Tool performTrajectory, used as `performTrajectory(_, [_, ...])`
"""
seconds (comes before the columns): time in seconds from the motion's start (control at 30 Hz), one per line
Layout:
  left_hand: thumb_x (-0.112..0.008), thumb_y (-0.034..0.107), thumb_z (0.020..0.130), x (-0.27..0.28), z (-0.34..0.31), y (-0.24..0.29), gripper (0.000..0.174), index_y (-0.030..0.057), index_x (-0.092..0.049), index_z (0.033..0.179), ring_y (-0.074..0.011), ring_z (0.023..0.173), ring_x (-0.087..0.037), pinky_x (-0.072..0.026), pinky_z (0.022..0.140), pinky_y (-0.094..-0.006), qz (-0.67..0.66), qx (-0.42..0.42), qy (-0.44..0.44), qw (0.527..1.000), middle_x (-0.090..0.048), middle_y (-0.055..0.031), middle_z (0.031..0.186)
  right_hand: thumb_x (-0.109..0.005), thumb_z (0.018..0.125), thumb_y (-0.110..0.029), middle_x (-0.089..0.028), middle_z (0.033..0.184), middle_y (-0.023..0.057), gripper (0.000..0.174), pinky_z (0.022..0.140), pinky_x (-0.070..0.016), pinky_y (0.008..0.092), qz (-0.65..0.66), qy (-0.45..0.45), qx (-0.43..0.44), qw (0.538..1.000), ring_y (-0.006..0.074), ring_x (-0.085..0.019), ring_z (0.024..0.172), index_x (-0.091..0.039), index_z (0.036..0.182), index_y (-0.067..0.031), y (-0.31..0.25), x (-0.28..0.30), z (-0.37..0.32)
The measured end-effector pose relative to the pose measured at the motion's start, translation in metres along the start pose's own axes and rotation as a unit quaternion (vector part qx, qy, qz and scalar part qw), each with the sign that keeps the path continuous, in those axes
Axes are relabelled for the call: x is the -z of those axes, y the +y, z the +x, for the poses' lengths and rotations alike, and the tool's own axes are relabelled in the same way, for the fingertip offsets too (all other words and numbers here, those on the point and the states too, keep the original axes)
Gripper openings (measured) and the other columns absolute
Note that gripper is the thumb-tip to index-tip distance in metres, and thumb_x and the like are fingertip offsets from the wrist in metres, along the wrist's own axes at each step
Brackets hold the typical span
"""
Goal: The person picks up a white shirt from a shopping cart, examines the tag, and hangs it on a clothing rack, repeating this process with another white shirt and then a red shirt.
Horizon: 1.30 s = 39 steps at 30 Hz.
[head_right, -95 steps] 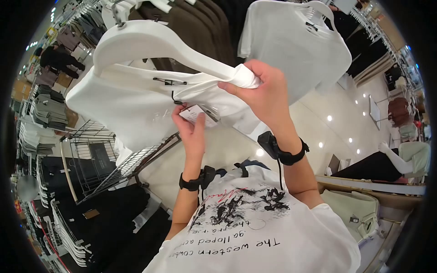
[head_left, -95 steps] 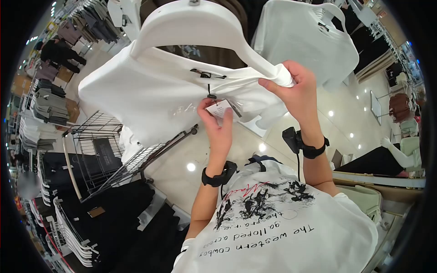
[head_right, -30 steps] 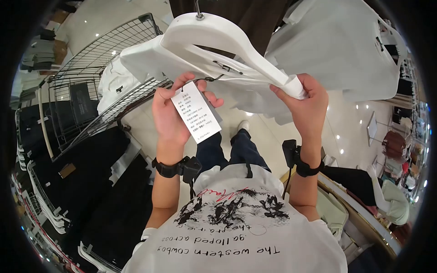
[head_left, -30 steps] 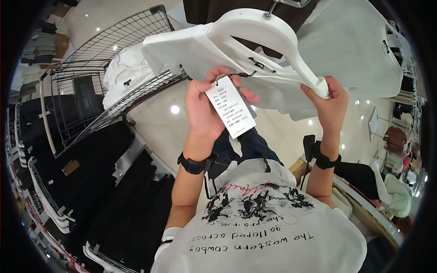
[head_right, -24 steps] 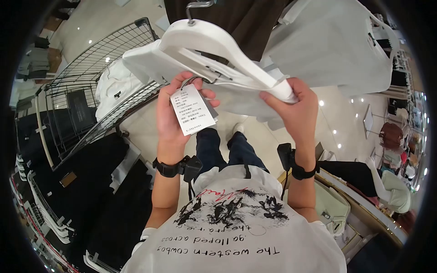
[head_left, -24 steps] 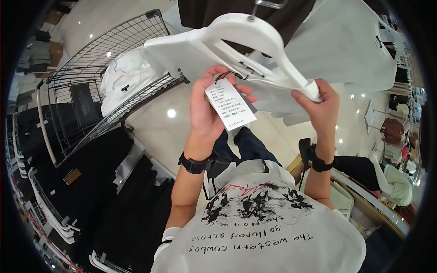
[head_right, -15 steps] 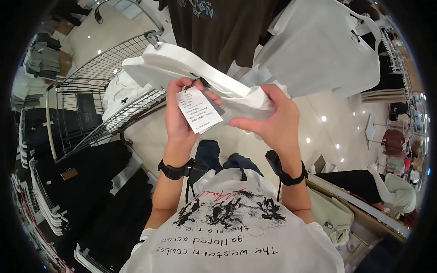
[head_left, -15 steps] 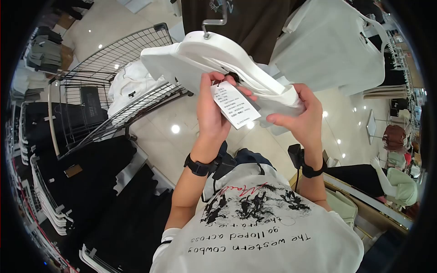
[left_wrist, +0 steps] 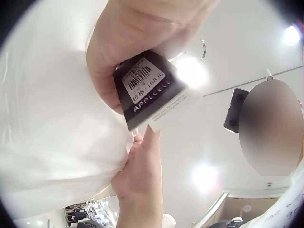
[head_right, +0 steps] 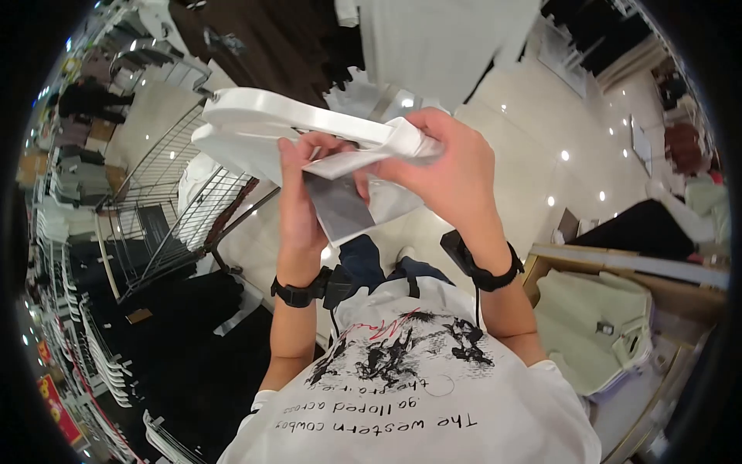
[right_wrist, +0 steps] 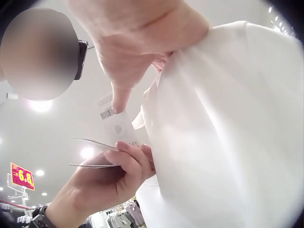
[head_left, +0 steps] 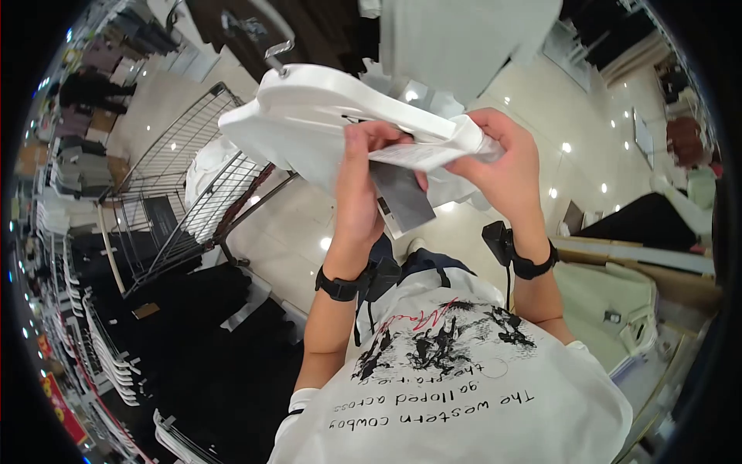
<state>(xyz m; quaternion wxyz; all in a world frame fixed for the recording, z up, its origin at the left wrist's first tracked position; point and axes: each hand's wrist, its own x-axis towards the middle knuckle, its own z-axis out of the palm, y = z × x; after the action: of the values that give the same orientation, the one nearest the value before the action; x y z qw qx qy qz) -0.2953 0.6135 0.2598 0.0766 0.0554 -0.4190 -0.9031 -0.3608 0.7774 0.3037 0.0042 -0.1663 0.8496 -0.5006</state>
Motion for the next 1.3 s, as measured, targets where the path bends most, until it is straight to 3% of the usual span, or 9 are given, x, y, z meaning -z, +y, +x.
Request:
performTrajectory(0.07, [-0.029,0.053,0.104,-0.022,-0.01,-0.011,0.054,0.0033,-0.05,0.107,-0.0214,0.071,-0.064,-0.0544,0.062,-0.0343,-0.01,0.064,-0.075,0.995,-0.056,-0.008,0.089,-0.088,0.059,-0.034,-0.072,0.086,0.0077,0.052,0.072,-0.0522,0.0291,0.009,0.0,-0.043,0.999,0.0177,-0.068,0.075,-0.068,0.098,-0.0051,0.004,0.022,-0.013])
performTrajectory(0.23, [-0.033,0.056,0.101,-0.064,-0.023,-0.026,0.055,0.0066,-0.058,0.106,-0.0229,0.066,-0.062,-0.0536,0.055,-0.0352,-0.068,0.072,-0.003,0.995,-0.062,-0.0108,0.085,-0.091,0.052,-0.038,-0.07,0.084,0.0106,0.069,0.071,-0.0523,0.0303,0.017,0.009,-0.05,0.999,0.0208,-0.068,0.074,-0.065,0.109,-0.0094,0.004,0.063,-0.042])
performTrajectory(0.47, [-0.038,0.048,0.101,-0.083,-0.027,-0.051,0.043,0.0109,-0.059,0.109,-0.0292,0.073,-0.063,-0.0556,0.062,-0.0383,-0.104,0.08,-0.018,0.991,-0.064,-0.0187,0.084,-0.093,0.046,-0.041,-0.069,0.085,0.0108,0.087,0.072,-0.0528,0.0334,-0.026,-0.021,0.01,0.999,0.0271,-0.069,0.077,-0.059,0.122,-0.0154,0.021,0.101,-0.071])
performTrajectory(0.57, [-0.037,0.048,0.102,-0.082,-0.022,-0.058,0.044,0.0102,-0.059,0.11,-0.0295,0.074,-0.065,-0.0563,0.063,-0.0395,-0.117,0.107,-0.07,0.985,-0.065,-0.0193,0.088,-0.093,0.047,-0.043,-0.068,0.081,0.0106,0.085,0.069,-0.0525,0.0318,-0.051,0.022,0.023,0.998,0.0243,-0.068,0.073,-0.061,0.12,-0.0145,0.026,0.109,-0.075])
performTrajectory(0.7, [-0.023,0.059,0.102,-0.113,-0.029,-0.051,0.065,0.0027,-0.056,0.107,-0.0283,0.068,-0.069,-0.0595,0.061,-0.0363,-0.086,0.13,-0.013,0.988,-0.068,-0.0181,0.082,-0.09,0.055,-0.046,-0.066,0.07,0.0075,0.072,0.062,-0.0502,0.0286,-0.016,0.086,-0.024,0.996,0.0194,-0.066,0.063,-0.064,0.113,-0.0129,0.029,0.115,-0.073])
performTrajectory(0.8, [-0.02,0.06,0.101,-0.099,-0.026,-0.058,0.071,-0.0008,-0.057,0.103,-0.0278,0.067,-0.069,-0.0594,0.06,-0.0357,-0.006,0.158,-0.118,0.98,-0.068,-0.0179,0.079,-0.087,0.062,-0.046,-0.063,0.063,0.005,0.062,0.057,-0.0469,0.027,-0.025,0.107,-0.012,0.994,0.0165,-0.062,0.057,-0.065,0.109,-0.0118,0.03,0.116,-0.067])
performTrajectory(0.93, [-0.015,0.061,0.101,-0.095,-0.022,-0.056,0.076,-0.0016,-0.058,0.101,-0.026,0.066,-0.068,-0.0594,0.061,-0.0355,-0.027,0.171,-0.119,0.978,-0.066,-0.0153,0.074,-0.084,0.067,-0.046,-0.059,0.059,0.0028,0.057,0.053,-0.0428,0.0269,-0.039,0.103,-0.008,0.994,0.0149,-0.057,0.052,-0.064,0.107,-0.0116,0.027,0.113,-0.058])
performTrajectory(1.13, [-0.015,0.059,0.101,-0.086,-0.008,-0.048,0.074,-0.0006,-0.058,0.101,-0.0247,0.063,-0.067,-0.0587,0.06,-0.0343,-0.022,0.156,-0.076,0.985,-0.065,-0.0134,0.073,-0.084,0.068,-0.044,-0.058,0.057,0.0022,0.053,0.052,-0.0419,0.0269,-0.036,0.09,-0.008,0.995,0.0149,-0.056,0.052,-0.064,0.105,-0.0127,0.027,0.096,-0.036])
performTrajectory(1.3, [-0.029,0.052,0.1,-0.062,0.013,-0.039,0.06,0.0008,-0.06,0.103,-0.025,0.06,-0.064,-0.0539,0.051,-0.0344,-0.052,0.129,-0.063,0.988,-0.065,-0.0151,0.082,-0.085,0.065,-0.039,-0.064,0.066,0.004,0.049,0.057,-0.0454,0.0283,-0.036,0.037,0.006,0.999,0.0164,-0.061,0.06,-0.065,0.102,-0.0122,0.023,0.082,-0.016])
